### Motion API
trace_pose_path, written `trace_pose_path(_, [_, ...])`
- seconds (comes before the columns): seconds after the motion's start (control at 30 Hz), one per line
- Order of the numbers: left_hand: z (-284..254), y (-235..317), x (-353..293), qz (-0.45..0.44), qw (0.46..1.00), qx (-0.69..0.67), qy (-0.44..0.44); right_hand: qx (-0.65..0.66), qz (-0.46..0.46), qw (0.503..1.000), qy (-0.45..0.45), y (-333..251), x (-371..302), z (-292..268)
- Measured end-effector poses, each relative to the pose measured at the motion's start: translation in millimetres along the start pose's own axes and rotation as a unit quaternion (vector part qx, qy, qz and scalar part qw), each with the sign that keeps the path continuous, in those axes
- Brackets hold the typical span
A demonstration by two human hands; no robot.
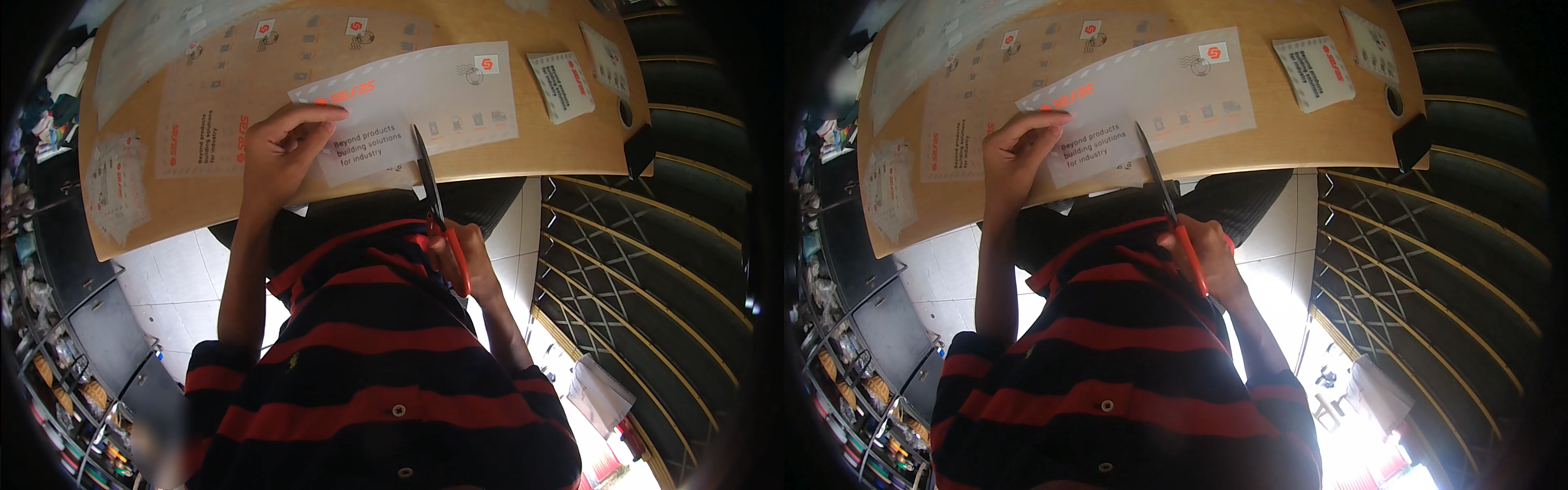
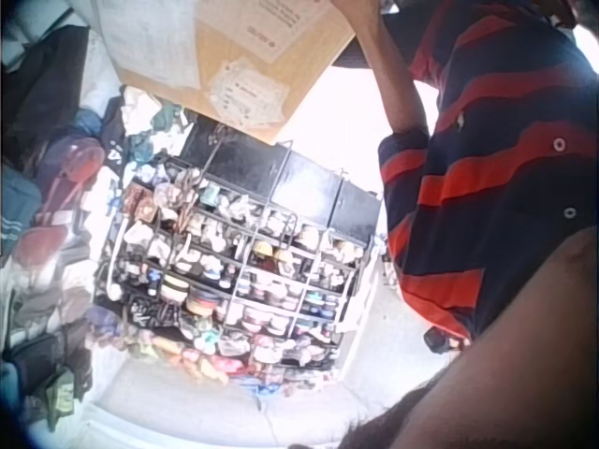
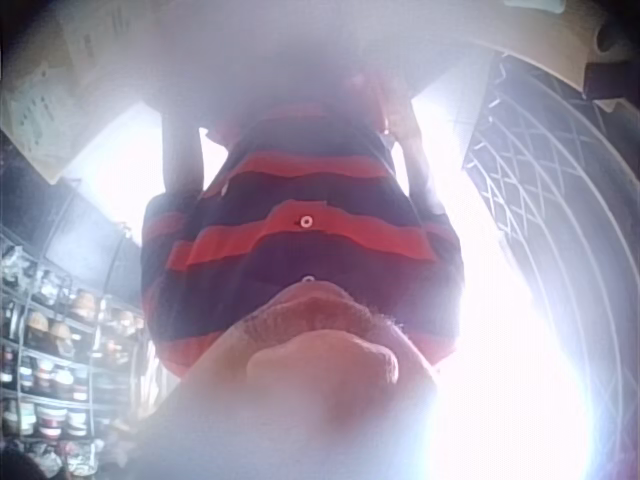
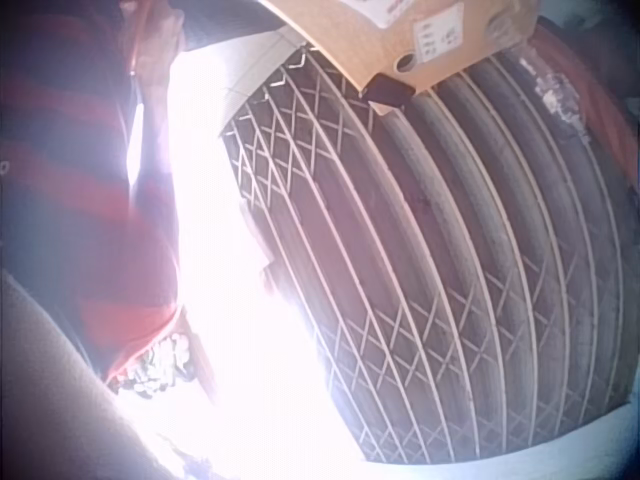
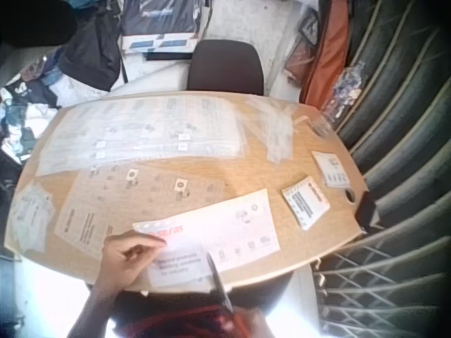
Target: The person uses red-handled scissors to cut a large sheet of printed paper into smaller rectangular pieces on a wooden table. They repeatedly position the paper, make straight cuts, and separate the resulting pieces.
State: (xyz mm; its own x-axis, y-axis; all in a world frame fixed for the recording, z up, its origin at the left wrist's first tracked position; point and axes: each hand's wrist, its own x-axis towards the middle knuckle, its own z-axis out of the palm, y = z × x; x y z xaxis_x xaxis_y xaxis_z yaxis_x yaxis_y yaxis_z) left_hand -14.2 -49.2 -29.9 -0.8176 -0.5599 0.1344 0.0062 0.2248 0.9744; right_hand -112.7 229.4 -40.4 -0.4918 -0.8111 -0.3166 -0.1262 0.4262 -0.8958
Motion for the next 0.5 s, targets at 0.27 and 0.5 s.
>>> trace_pose_path(0.27, [-1.3,7.2,0.6,-0.017,1.000,0.015,-0.008,0.010,0.013,1.000,-0.008,-0.1,0.5,0.7])
trace_pose_path(0.5, [-1.3,7.4,-0.1,-0.020,1.000,0.011,-0.019,-0.004,-0.011,1.000,-0.017,5.8,7.0,1.3])
